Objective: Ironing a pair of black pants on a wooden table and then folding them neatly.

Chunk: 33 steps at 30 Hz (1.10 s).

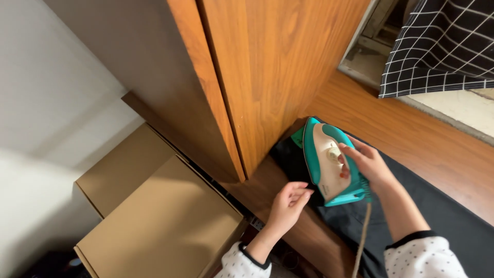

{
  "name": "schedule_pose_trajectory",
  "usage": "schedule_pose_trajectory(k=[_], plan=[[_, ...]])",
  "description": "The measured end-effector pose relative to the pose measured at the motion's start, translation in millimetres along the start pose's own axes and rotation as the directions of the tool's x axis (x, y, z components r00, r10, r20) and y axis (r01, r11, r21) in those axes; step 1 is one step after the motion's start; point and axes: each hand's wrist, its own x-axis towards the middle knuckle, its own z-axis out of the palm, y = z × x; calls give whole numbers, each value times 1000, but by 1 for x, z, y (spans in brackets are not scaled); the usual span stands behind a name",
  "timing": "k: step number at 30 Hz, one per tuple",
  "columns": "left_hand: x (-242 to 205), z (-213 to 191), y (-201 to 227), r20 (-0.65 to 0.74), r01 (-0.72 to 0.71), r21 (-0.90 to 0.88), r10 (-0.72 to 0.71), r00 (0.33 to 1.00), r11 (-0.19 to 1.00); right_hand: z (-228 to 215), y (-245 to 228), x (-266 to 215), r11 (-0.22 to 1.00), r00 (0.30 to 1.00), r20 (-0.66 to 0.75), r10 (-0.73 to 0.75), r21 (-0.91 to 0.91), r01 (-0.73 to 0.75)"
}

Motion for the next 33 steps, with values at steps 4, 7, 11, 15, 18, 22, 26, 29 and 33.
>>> schedule_pose_trajectory(k=[4,7,11,15,18,22,26,29,33], plan=[[-27,-19,12,-38,95,-4,-95,995,996,-3,-23,-19,977,979,128,158,120,-174],[-25,-17,11,-81,75,-33,-77,994,997,1,-21,-29,988,948,285,143,14,-153],[-12,-8,22,-83,-2,-54,-2,997,999,7,8,-40,979,986,158,58,-201,-26],[-3,5,29,-40,-31,52,33,999,998,-6,47,-73,986,986,117,-115,-110,128],[4,23,29,59,83,34,-85,995,996,-22,41,-122,986,999,46,8,-165,0],[22,71,15,244,78,50,-88,966,996,-66,55,-165,976,987,-126,99,-181,-121],[40,134,5,422,53,164,-118,899,985,-102,74,-202,963,930,-306,203,-109,-246],[51,191,-12,542,-27,303,-149,827,953,-130,100,-224,952,871,-430,236,-75,-295],[63,274,-57,664,-329,459,-73,744,825,-162,115,-250,948,746,-613,260,17,-317]])
